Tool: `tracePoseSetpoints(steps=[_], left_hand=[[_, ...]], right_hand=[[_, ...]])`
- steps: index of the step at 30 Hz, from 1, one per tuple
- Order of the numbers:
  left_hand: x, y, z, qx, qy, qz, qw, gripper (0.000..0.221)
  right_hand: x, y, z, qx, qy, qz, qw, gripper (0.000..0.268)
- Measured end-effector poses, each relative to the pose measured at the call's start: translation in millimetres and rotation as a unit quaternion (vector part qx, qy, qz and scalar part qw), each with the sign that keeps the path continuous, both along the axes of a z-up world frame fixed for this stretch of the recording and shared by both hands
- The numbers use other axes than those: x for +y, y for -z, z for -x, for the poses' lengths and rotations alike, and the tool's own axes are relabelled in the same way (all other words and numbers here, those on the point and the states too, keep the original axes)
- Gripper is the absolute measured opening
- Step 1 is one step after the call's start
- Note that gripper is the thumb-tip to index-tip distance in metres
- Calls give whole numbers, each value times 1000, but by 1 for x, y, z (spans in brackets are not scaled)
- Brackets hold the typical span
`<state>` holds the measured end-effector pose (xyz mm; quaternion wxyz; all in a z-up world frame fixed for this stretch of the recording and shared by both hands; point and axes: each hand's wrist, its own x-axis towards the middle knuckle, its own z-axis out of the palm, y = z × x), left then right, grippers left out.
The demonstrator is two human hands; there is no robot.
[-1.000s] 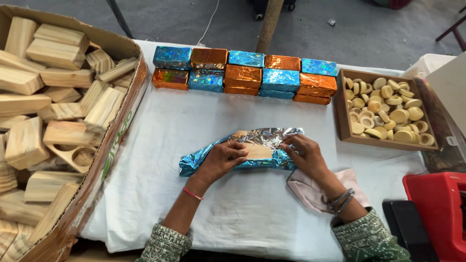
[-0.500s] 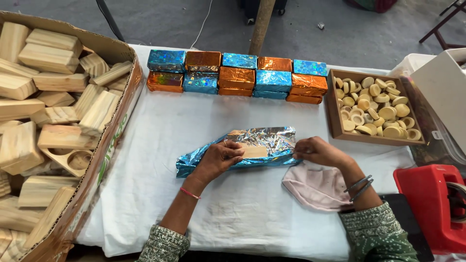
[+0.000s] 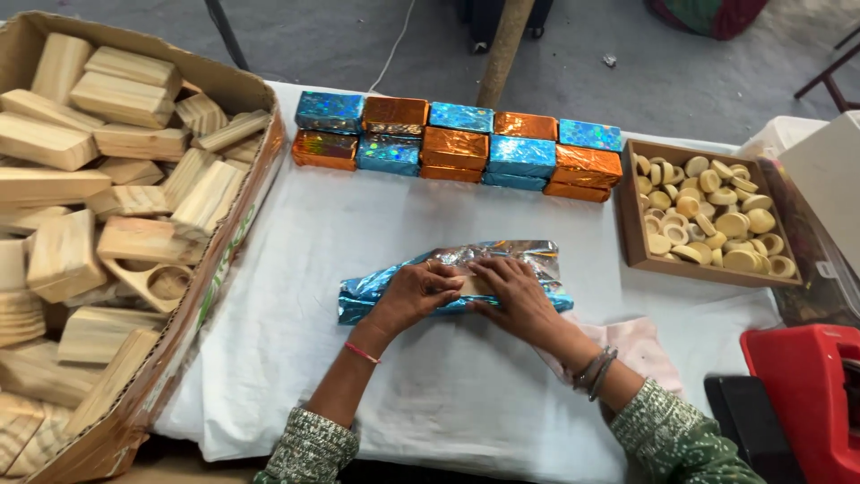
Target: Wrapping small wooden blocks in colored foil paper and organizing them in rows on a table.
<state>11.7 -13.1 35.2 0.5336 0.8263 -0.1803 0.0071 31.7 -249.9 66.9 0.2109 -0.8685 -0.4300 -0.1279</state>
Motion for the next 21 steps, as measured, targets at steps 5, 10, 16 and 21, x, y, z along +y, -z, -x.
tracePoseSetpoints(steps=[5,10,16,21], left_hand=[[14,10,-3,-7,5,-1,1000,25],[49,-18,18,-112,-2,-81,990,37],[107,-16,33,79,-43,-150,984,30],[135,7,35,196,-64,-21,978,29]], right_hand=[[-3,17,-12,153,21,7,988,55],[-3,22,-14,194,30,-44,980,48],[-4,25,-18,211,30,-50,976,50],[-5,24,-18,228,42,-30,972,53]])
